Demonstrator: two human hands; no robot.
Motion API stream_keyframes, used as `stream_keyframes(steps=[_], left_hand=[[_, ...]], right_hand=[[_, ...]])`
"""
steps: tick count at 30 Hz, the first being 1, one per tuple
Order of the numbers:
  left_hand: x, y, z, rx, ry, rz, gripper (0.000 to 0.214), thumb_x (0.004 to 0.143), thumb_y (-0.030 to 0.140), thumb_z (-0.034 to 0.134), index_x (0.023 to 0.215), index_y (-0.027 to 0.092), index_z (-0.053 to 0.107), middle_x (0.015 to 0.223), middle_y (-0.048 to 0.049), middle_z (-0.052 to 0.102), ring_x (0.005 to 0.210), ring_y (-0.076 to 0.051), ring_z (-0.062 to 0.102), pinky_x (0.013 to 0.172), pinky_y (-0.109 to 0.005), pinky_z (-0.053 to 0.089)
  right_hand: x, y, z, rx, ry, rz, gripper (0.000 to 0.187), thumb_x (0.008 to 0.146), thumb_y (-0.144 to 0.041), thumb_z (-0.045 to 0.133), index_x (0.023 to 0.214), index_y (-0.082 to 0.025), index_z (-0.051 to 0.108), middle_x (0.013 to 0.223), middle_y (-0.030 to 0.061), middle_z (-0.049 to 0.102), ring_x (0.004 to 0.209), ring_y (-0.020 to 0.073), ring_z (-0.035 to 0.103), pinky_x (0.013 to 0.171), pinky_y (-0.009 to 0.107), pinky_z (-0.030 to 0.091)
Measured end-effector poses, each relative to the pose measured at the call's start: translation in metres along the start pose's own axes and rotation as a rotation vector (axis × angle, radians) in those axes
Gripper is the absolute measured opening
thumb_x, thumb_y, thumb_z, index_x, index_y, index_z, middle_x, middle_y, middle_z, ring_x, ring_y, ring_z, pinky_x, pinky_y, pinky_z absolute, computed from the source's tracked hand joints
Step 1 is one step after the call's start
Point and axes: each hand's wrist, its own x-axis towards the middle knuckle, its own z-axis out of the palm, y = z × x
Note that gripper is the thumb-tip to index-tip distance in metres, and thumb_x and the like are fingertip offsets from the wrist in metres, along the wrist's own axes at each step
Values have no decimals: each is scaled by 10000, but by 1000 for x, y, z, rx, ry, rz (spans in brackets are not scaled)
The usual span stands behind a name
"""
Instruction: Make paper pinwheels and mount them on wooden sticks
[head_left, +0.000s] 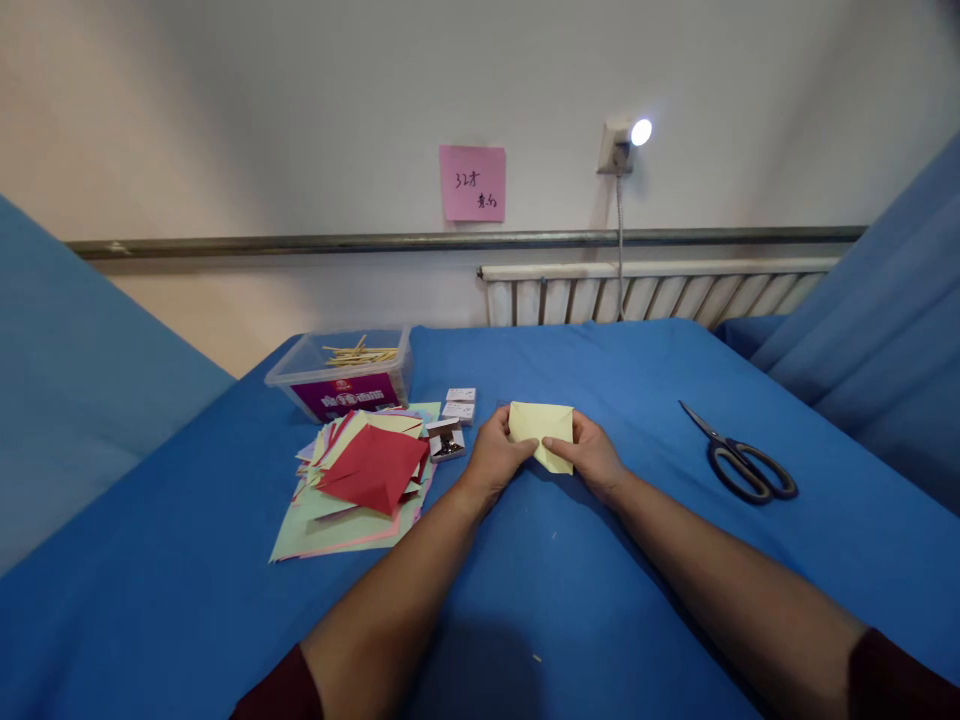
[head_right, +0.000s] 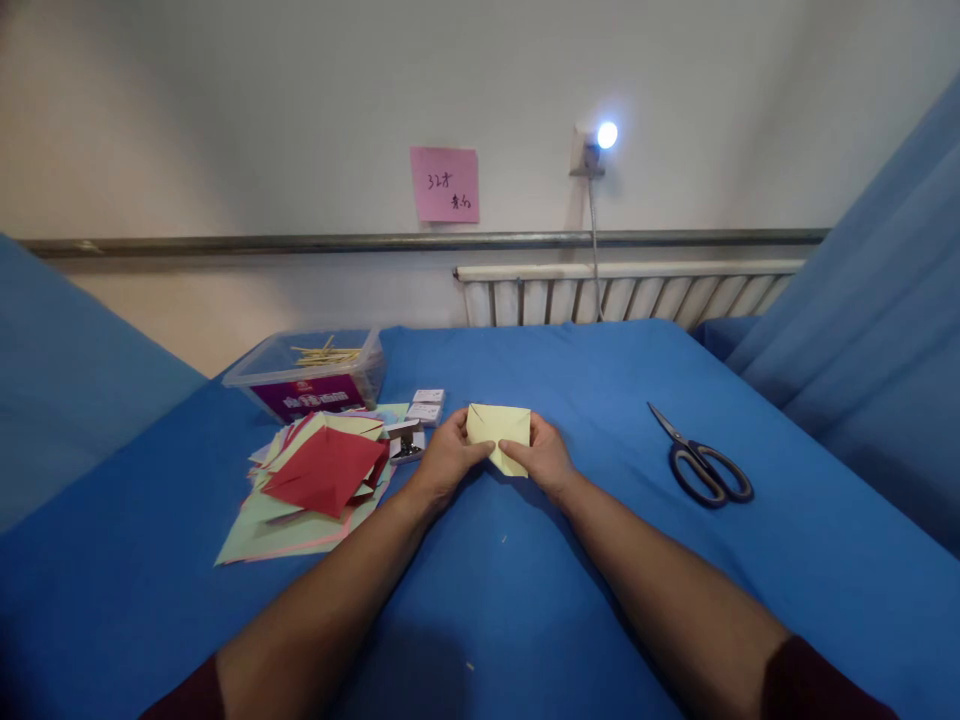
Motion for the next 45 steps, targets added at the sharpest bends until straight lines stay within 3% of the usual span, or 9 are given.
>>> stream_keyframes(steps=[8,12,17,22,25,29,32,36,45], left_hand=[[2,8,-11,220,-79,31,699,577,77,679,1252,154,513,1104,-85,653,921,-203,623,816,-315,490],[-2,17,-13,429,-149,90,747,579,72,648,1307,162,507,1111,-86,641,871,-196,601,758,-297,477],[-9,26,-7,479,-208,105,747,546,54,647,1281,151,556,1070,-99,651,804,-204,589,696,-302,469],[-10,27,-4,406,-177,117,736,522,25,652,1238,188,603,1094,-91,650,847,-215,599,772,-321,470],[-6,24,-2,234,-51,96,730,534,47,703,1239,197,587,1168,-101,627,963,-231,606,853,-330,463],[-6,21,3,-244,133,-153,584,607,179,771,1161,204,589,1156,-101,640,934,-207,638,815,-328,491],[-10,19,8,-478,63,-354,325,656,253,755,951,163,655,943,-98,698,823,-203,657,769,-334,507],[-15,13,16,-480,11,-340,231,649,258,763,824,129,684,814,-86,709,742,-181,645,727,-293,494],[-16,13,20,-296,127,-307,157,568,170,731,677,132,624,600,-16,634,537,-123,564,547,-243,418]], right_hand=[[5,-22,-12,-59,18,-20,518,597,-333,814,1042,-206,579,847,31,698,795,206,662,778,366,506],[4,-26,-17,-211,-78,-22,567,583,-298,807,1088,-202,569,768,-1,677,692,174,638,666,315,495],[1,-17,-14,-348,-169,18,553,587,-257,779,1097,-200,573,696,-32,656,567,148,581,549,276,454],[0,-13,-8,-314,-99,-29,428,586,-218,758,990,-210,614,797,-5,695,654,165,611,604,284,471],[0,-16,-3,-187,27,-40,395,578,-220,773,944,-200,625,823,9,702,702,173,625,660,295,479],[-1,-19,2,129,184,27,409,598,-291,793,953,-181,621,860,32,703,704,169,632,682,301,481],[-2,-17,6,223,248,48,428,580,-299,814,939,-168,619,844,31,698,680,155,623,661,283,473],[-4,-12,12,199,261,6,445,574,-298,822,945,-174,609,839,21,699,686,156,623,675,291,481],[-9,-9,16,102,204,7,445,609,-336,790,970,-183,579,839,30,688,691,173,626,686,317,496]])
